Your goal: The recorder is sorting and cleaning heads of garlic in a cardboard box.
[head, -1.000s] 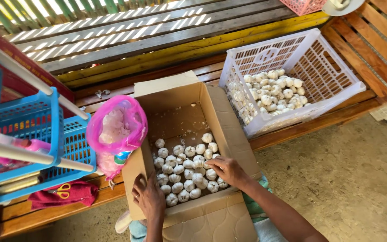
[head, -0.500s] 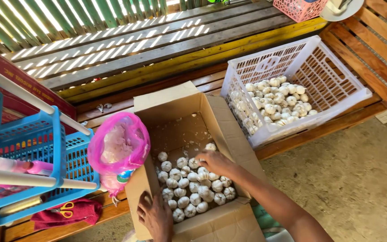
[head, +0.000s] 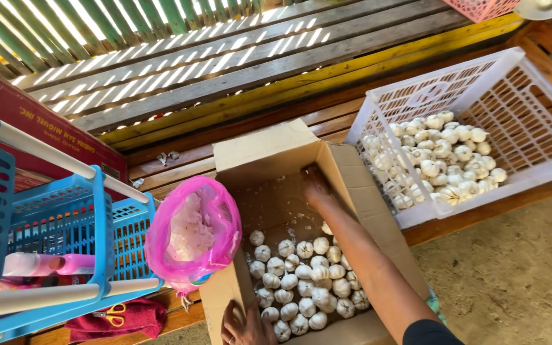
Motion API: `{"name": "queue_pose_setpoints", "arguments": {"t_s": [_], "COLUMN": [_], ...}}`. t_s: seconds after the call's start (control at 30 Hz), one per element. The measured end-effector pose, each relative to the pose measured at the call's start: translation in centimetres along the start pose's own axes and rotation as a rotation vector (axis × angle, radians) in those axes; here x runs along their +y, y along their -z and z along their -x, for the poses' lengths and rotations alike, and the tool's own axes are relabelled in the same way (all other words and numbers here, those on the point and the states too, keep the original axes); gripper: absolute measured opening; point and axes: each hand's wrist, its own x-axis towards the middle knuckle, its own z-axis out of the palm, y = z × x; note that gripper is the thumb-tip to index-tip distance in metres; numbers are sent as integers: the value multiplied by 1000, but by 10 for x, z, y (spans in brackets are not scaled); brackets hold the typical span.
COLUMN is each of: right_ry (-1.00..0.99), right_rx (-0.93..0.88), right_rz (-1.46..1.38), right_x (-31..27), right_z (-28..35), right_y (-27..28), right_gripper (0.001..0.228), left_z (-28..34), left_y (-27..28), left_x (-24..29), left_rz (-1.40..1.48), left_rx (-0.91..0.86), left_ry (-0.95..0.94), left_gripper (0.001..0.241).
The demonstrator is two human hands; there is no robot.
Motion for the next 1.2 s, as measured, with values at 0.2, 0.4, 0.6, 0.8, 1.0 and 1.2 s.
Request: {"name": "queue_pose_setpoints", "arguments": {"t_s": [0.2, 0.4, 0.6, 0.8, 1.0, 1.2], "right_ry": [6, -34, -65, -436, 203, 242], "right_rx": [-36, -165, -279, -144, -344, -158], "right_rz": [145, 10, -129, -730, 5, -57], "right_x": [38, 28, -4, -84, -151, -125], "right_z": [-37, -20, 13, 60, 113, 76], "right_y": [-77, -114, -123, -36, -5, -252], "right_gripper": [46, 51, 56, 59, 41, 45], "left_z": [-10, -12, -4, 0, 1, -9], "left_y": [36, 68, 94, 94, 98, -8], "left_x": [27, 48, 56, 55, 56, -12], "left_rz": [-46, 29, 54, 51, 38, 149], "left_rx": [-207, -162, -122, -74, -35, 259], "left_ry": [117, 120, 55, 26, 13, -208], "left_gripper": [52, 50, 49, 44, 46, 45]}}
